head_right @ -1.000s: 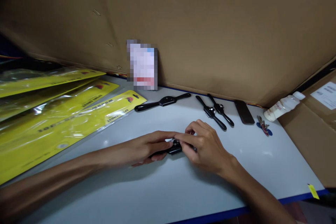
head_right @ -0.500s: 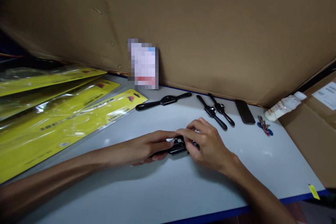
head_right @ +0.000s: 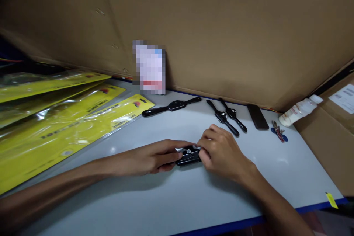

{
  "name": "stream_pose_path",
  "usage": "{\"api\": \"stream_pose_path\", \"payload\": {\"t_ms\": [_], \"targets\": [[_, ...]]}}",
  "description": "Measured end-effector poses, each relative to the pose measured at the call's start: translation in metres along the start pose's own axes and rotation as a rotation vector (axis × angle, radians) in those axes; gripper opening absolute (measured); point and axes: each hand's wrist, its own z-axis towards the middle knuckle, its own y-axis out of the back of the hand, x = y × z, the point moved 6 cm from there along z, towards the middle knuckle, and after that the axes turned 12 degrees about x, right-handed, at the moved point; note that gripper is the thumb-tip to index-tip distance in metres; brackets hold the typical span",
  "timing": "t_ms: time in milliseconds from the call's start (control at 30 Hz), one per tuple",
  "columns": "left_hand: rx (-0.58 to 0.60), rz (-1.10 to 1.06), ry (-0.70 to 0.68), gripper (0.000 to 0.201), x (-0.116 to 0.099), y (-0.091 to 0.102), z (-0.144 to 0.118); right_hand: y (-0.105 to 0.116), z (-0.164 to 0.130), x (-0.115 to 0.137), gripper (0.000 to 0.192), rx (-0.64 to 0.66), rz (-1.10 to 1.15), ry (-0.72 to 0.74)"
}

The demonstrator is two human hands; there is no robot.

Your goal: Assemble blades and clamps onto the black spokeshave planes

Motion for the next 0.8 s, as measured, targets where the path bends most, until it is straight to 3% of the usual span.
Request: {"api": "stream_pose_path", "payload": {"t_ms": [200,800], "targets": [[-0.003,-0.009,-0.019,0.034,0.0029,0.0002,0.0021,-0.0066,-0.0009,0.0101,0.025,0.009,-0.141,-0.025],[-0.013,-0.017,-0.019,0.038,0.0032,-0.0001,0.001,-0.0093,0.0011,0.0074,0.028,0.039,-0.022,-0.053]]}}
